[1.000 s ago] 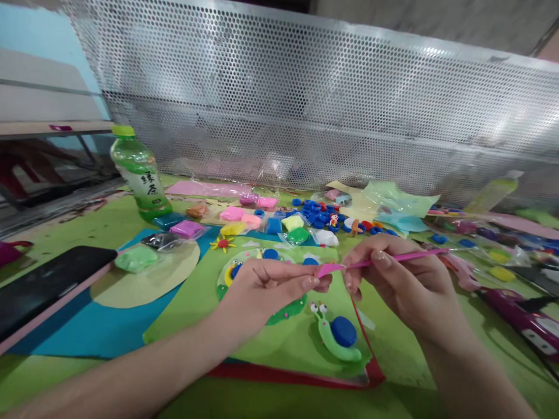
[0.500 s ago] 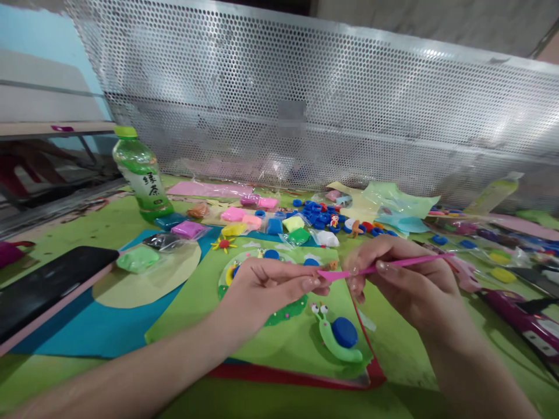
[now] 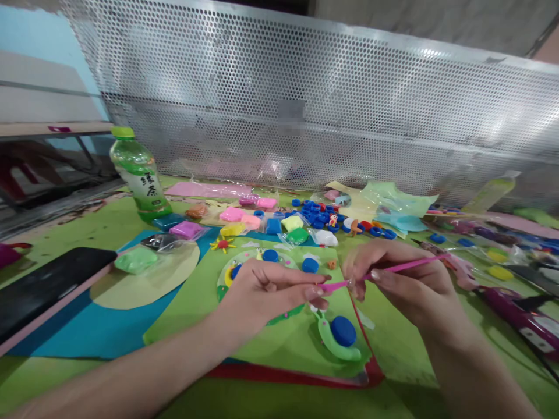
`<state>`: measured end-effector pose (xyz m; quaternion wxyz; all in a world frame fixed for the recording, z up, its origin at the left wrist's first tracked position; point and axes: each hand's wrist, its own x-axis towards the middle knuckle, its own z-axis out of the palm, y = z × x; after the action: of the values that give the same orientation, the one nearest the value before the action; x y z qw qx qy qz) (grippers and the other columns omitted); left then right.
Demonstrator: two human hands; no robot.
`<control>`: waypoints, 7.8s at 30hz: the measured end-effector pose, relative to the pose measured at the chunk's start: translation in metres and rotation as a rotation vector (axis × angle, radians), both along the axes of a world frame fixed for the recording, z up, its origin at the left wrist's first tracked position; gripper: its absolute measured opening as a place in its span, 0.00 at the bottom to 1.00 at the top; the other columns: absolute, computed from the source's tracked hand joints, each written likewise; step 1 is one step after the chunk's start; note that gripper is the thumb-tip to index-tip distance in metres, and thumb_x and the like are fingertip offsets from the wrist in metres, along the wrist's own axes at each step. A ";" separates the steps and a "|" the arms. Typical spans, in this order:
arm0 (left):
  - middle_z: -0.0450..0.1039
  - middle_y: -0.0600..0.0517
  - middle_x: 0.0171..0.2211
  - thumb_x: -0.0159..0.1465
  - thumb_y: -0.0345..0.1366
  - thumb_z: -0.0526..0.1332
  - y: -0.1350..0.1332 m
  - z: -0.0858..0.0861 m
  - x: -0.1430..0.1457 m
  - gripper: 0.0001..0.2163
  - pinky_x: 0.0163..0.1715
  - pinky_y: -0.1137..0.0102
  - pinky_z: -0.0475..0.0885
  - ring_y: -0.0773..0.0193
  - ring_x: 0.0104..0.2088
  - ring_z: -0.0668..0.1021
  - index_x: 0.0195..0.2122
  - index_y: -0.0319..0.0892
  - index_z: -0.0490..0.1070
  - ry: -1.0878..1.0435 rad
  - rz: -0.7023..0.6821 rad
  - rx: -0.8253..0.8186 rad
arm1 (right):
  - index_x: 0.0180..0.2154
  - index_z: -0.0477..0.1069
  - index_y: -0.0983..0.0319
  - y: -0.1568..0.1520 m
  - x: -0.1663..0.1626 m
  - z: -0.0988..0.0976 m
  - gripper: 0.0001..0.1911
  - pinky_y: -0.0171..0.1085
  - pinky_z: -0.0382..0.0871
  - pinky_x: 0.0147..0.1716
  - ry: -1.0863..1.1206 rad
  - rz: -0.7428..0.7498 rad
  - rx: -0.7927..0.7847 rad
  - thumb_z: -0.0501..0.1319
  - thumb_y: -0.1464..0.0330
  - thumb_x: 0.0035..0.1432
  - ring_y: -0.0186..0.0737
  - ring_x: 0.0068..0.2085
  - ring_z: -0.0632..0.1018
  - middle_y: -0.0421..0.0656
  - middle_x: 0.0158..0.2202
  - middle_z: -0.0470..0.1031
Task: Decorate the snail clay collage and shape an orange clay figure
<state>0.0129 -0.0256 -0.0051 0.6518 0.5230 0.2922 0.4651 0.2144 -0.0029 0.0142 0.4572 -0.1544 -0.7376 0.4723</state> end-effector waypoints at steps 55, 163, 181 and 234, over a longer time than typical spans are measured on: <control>0.79 0.56 0.23 0.48 0.29 0.68 -0.003 0.006 0.001 0.04 0.31 0.77 0.76 0.68 0.26 0.80 0.24 0.47 0.78 0.092 0.025 -0.061 | 0.34 0.73 0.63 0.004 0.003 0.000 0.07 0.37 0.67 0.27 -0.025 0.070 -0.047 0.56 0.69 0.59 0.35 0.27 0.71 0.42 0.25 0.69; 0.75 0.55 0.22 0.58 0.38 0.61 0.000 0.004 0.001 0.08 0.13 0.81 0.62 0.66 0.22 0.79 0.25 0.40 0.71 0.106 0.060 -0.059 | 0.33 0.75 0.63 0.007 0.006 0.004 0.07 0.34 0.68 0.27 0.017 0.015 -0.143 0.58 0.72 0.57 0.34 0.27 0.72 0.43 0.26 0.72; 0.77 0.51 0.28 0.54 0.40 0.65 0.005 -0.003 0.000 0.08 0.15 0.80 0.63 0.67 0.23 0.79 0.29 0.40 0.73 0.156 0.129 -0.116 | 0.28 0.74 0.63 0.016 0.004 0.006 0.05 0.33 0.67 0.23 0.081 -0.078 -0.206 0.58 0.73 0.51 0.33 0.23 0.72 0.41 0.23 0.72; 0.73 0.43 0.44 0.62 0.37 0.55 -0.005 -0.005 -0.001 0.13 0.28 0.74 0.70 0.65 0.35 0.75 0.40 0.37 0.76 0.363 0.097 0.356 | 0.50 0.63 0.49 0.022 -0.007 -0.025 0.24 0.38 0.78 0.32 -0.533 -0.417 0.402 0.61 0.57 0.50 0.46 0.43 0.78 0.43 0.49 0.72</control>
<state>0.0119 -0.0308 -0.0101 0.4634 0.6897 0.3427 0.4383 0.2070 0.0191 -0.0105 0.3570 -0.3257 -0.8610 0.1585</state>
